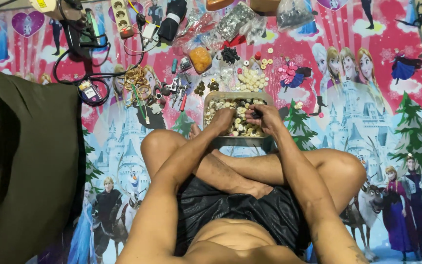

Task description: Sorting through a container of buttons and other small decorative items by hand.

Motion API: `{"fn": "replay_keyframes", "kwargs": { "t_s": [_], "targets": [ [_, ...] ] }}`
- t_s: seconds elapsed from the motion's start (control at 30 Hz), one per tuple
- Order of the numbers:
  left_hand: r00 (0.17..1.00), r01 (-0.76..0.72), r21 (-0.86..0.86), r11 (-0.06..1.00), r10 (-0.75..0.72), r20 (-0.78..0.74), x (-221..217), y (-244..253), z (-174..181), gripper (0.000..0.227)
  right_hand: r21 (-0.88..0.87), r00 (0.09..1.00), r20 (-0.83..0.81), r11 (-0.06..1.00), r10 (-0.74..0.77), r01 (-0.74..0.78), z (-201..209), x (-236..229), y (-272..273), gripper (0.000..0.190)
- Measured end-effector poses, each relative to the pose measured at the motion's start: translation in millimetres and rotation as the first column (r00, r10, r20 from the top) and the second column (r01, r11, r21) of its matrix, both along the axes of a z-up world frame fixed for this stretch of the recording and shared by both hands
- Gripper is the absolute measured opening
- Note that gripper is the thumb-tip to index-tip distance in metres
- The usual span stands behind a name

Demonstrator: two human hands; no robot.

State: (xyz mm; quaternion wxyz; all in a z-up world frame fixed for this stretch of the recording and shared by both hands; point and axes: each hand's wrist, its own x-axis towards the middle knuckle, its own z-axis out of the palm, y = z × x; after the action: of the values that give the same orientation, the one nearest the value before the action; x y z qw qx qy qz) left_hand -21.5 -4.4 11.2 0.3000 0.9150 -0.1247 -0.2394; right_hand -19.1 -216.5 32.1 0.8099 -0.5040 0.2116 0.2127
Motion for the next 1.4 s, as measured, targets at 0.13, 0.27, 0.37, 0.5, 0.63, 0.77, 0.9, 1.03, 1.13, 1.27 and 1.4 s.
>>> {"fn": "replay_keyframes", "kwargs": {
  "t_s": [0.13,0.27,0.37,0.5,0.63,0.77,0.9,1.03,1.13,1.27,1.4],
  "targets": [
    [0.977,0.095,-0.025,0.995,-0.088,0.194,-3.8,-5.1,-18.3,0.024,-0.019,1.000,0.002,1.000,0.005,-0.005,-11.8,3.1,-0.1,0.037],
    [0.941,0.111,0.098,0.989,-0.136,0.311,-9.2,-7.8,-16.6,0.018,-0.025,1.000,0.000,1.000,0.001,-0.001,-23.7,6.1,-3.0,0.035],
    [0.955,0.093,0.095,0.991,-0.115,0.273,-31.1,-7.4,41.8,0.018,-0.024,1.000,0.000,1.000,0.004,-0.004,-17.5,2.0,-0.1,0.034],
    [0.985,-0.065,-0.163,0.984,0.089,0.145,7.2,-3.5,-26.8,0.019,-0.024,1.000,0.006,1.000,0.016,-0.016,-2.6,-2.4,5.8,0.032],
    [0.975,-0.172,-0.386,0.906,0.212,0.063,-3.9,-3.3,61.0,0.021,0.002,0.999,0.016,1.000,0.029,-0.029,-18.1,1.1,8.9,0.029],
    [0.960,-0.267,-0.424,0.865,0.277,-0.041,-1.3,-7.8,75.3,0.022,0.116,0.999,0.036,0.993,0.008,-0.012,-20.9,7.6,15.7,0.034],
    [0.926,-0.375,-0.300,0.877,0.336,-0.174,12.6,-12.2,64.0,0.024,0.213,0.998,0.030,0.976,0.048,-0.053,12.7,9.1,24.8,0.043],
    [0.908,-0.406,-0.603,0.686,0.229,-0.351,21.9,0.9,118.2,0.032,0.313,0.997,0.052,0.947,0.057,-0.071,29.7,17.1,28.0,0.048],
    [0.940,-0.340,-0.548,0.765,0.291,-0.177,37.9,6.2,131.5,0.026,0.385,0.999,0.039,0.922,0.015,-0.029,11.5,40.3,29.2,0.045],
    [0.921,-0.369,-0.624,0.689,0.359,-0.148,84.5,6.0,107.2,0.018,0.366,0.996,0.080,0.930,-0.042,0.009,53.8,68.8,45.2,0.037],
    [0.874,-0.468,-0.733,0.494,0.382,-0.301,127.0,10.9,112.1,0.015,0.064,0.982,0.187,0.998,-0.017,0.005,61.0,117.6,49.7,0.033]
  ]
}}
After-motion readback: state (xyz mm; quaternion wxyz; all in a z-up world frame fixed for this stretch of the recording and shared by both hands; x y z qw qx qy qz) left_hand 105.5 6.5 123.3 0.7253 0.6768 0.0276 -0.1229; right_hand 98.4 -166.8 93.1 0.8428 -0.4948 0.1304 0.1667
